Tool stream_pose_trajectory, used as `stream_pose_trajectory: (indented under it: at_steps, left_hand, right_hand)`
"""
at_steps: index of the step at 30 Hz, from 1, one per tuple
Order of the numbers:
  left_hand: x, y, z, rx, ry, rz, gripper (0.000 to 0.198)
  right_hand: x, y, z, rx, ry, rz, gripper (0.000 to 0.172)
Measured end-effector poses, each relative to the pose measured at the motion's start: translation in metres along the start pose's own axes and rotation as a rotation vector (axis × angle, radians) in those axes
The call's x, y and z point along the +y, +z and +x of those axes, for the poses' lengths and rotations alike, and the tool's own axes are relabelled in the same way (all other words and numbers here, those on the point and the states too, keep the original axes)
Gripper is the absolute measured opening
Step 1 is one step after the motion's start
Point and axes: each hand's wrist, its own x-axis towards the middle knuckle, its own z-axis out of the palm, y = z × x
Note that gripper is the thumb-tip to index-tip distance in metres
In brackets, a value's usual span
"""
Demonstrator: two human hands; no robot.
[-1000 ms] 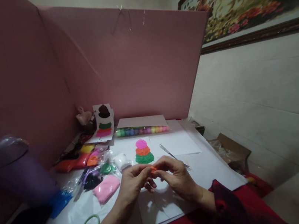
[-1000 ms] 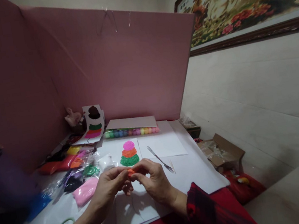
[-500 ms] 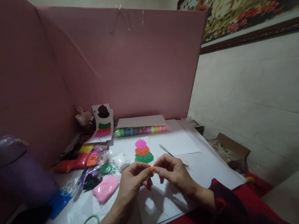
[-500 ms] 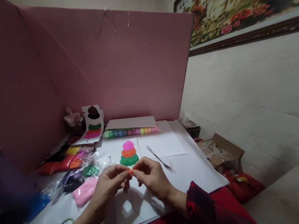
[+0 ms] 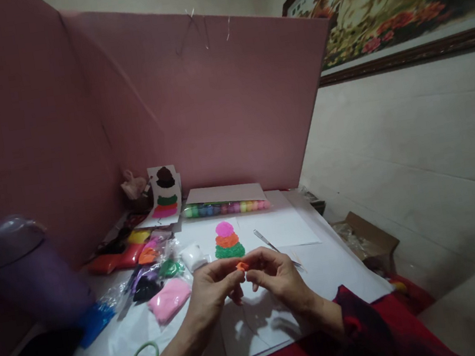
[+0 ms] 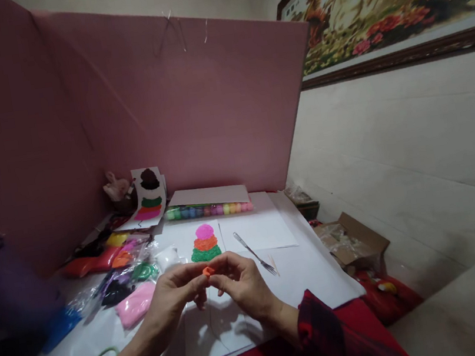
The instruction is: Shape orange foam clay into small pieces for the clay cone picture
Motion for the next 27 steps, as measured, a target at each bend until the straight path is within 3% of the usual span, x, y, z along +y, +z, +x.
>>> stream_pose_trajectory:
  at_steps: [8,11,16,24,27]
  left_hand:
    - [0.0022,0.004,-0.0019,0.016,0.025,0.092,0.023]
    - [0.0021,0.0053,-0.0028,0.023,0.0,0.11,0.026]
    - [0.0022,0.0035,-0.0031,0.0,-0.036,0.104,0.032]
    - [-0.0024,0.0012,0.0003,-0.011,-0.091,-0.044,0.026]
    - [-0.0023,0.0016,0.0008,-0.033,-0.115,-0.084,0.024]
  right_hand:
    - [-0.0084,0.0039,-0.0084,0.033,-0.209,-0.43,0.022]
    - [-0.0089,0.004,-0.0082,0.053,-0.23,-0.538,0.013]
    - [-0.0071,0.0012,-0.0072,0.003,-0.248,-0.54,0.008]
    - [-0.0086,0.0006,-0.0086,0.01,-0.247,-0.505,0.008]
    - [-0.0074,0.0014,-0.0076,0.011,-0.166,-0.412,0.006]
